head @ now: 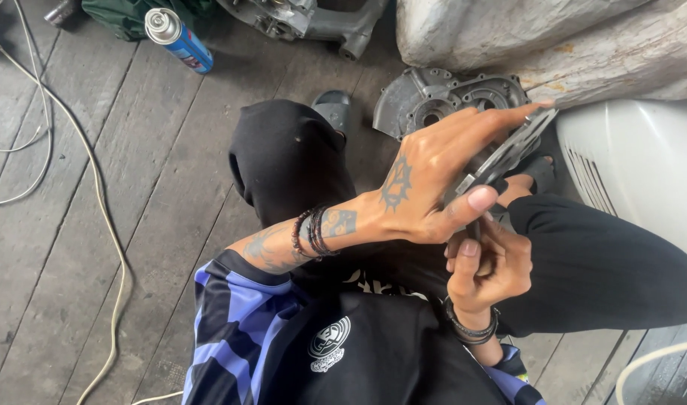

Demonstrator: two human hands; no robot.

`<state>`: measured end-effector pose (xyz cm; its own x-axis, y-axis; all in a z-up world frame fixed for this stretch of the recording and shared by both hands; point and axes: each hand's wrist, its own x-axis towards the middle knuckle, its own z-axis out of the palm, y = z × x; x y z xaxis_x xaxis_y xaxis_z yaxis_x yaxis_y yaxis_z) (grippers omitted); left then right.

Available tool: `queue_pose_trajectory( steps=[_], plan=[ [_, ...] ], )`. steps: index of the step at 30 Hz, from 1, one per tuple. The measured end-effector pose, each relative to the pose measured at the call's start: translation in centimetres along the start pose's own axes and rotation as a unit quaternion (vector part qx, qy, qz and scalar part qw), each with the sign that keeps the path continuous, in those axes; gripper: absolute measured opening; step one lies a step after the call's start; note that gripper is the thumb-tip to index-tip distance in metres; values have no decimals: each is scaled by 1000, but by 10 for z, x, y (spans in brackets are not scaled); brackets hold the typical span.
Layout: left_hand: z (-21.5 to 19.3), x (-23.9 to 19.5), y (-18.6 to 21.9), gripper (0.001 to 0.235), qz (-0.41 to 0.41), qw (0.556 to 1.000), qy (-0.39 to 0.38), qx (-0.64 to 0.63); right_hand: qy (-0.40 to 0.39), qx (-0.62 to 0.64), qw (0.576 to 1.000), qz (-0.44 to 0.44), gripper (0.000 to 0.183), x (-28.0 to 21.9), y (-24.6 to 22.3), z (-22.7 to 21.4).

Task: The person is using a handheld tool to scrape residue or old gasket material from a circular motorcycle engine component.

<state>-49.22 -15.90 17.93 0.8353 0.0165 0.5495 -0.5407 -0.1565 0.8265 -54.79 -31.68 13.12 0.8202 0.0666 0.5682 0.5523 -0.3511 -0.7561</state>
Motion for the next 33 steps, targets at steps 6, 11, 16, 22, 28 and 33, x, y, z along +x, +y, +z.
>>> queue_pose_trajectory(
  steps=[6, 11, 16, 22, 28, 33],
  plan=[
    [-5, 0, 2, 65, -5, 1000, -2, 6, -29, -5, 1000, 6, 29, 8, -23, 7],
    [-10, -1, 2, 68, 12, 1000, 3, 17, -22, 20, 1000, -5, 25, -11, -3, 3],
    [-14, -2, 3, 70, 9, 1000, 0, 25, -21, 30, 999, 3, 25, -10, -1, 6],
    [-14, -1, 0, 71, 15, 1000, 5, 25, -29, 27, 999, 3, 22, -10, -4, 5],
    [-13, -2, 0, 67, 16, 1000, 10, 16, -24, 13, 1000, 9, 27, -6, -6, 6],
    [-12, -3, -2, 70, 8, 1000, 2, 21, -28, 27, 999, 4, 21, -11, -5, 6]
  ],
)
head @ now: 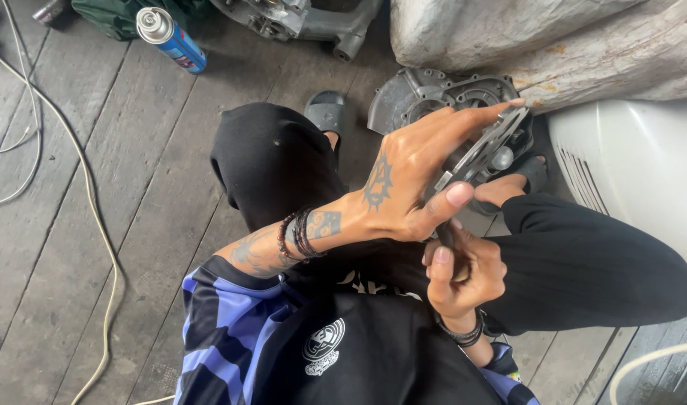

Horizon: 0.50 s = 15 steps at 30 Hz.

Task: The person is using a handheld tool to scrape residue or old gasket material from a circular motorcycle engine component.

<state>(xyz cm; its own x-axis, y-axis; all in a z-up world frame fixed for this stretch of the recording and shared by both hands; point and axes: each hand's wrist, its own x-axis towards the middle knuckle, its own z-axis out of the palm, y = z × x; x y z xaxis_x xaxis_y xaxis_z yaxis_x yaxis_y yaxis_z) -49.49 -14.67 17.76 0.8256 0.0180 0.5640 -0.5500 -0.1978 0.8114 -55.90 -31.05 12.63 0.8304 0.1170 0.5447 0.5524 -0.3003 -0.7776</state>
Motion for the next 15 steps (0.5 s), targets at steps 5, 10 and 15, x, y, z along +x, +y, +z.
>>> queue_pose_trajectory(
  steps=[5, 10, 15],
  plan=[
    [3, 2, -1, 70, 6, 1000, 8, -7, 4, -6, 1000, 5, 24, 11, 1, -1],
    [0, 1, 4, 68, -14, 1000, -14, 3, -13, -2, 1000, 8, 27, 8, -15, 4],
    [4, -1, 2, 67, 3, 1000, -2, 1, 5, -10, 1000, 4, 24, 3, 0, -5]
  ],
)
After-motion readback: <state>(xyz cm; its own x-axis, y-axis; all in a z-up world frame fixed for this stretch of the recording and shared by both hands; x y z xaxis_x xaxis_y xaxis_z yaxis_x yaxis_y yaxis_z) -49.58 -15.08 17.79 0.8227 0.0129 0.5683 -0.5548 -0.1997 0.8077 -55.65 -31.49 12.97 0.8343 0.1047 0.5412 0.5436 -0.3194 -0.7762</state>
